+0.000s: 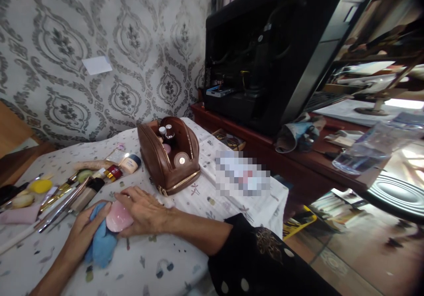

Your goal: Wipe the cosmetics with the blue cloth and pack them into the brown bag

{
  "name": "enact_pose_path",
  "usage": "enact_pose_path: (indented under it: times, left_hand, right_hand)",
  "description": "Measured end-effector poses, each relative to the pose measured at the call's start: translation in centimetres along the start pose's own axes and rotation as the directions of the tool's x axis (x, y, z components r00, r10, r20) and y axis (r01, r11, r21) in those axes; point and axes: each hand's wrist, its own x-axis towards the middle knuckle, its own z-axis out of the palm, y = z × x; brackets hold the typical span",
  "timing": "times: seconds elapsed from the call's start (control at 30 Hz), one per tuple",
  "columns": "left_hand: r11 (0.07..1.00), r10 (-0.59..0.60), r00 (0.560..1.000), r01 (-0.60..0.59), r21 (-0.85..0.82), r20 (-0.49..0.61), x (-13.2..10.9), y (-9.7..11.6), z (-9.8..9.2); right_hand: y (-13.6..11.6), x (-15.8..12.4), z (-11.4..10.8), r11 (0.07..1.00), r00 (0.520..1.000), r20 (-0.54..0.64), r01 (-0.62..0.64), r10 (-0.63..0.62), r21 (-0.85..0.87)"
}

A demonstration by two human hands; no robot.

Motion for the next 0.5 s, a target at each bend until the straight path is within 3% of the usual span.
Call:
enact_pose_path:
  times: [0.13, 0.27, 0.37, 0.5]
  left_hand:
    - [0.991, -0.07, 0.995, 0.062, -0.117, -0.065, -0.2, -0.1, 0.0]
    - [0.99, -0.072, 0.993, 0.06, -0.125, -0.096, 0.2, -1.2, -0.1]
    - [0.998, 0.036, 0.988, -0.042, -0.036, -0.15, 0.6, -2.0, 0.1]
    - [0.973, 0.194, 0.947, -0.152, 0.175, -0.255, 0.7, -2.4, 0.6]
  right_hand:
    - [-0.2, 0.1, -0.2, 0.999, 0.999, 0.044, 0.012, -0.01, -0.045]
    - [-0.7, -0.1, -0.5, 0.995, 0.998, 0.063, 0.037, -0.032, -0.089]
    - [-0.7, -0.3, -0.5, 0.996, 0.999, 0.048, 0.025, -0.021, -0.082]
    - [-0.3, -0.3, -0.2, 0.999, 0.999, 0.035, -0.024, 0.026, -0.045]
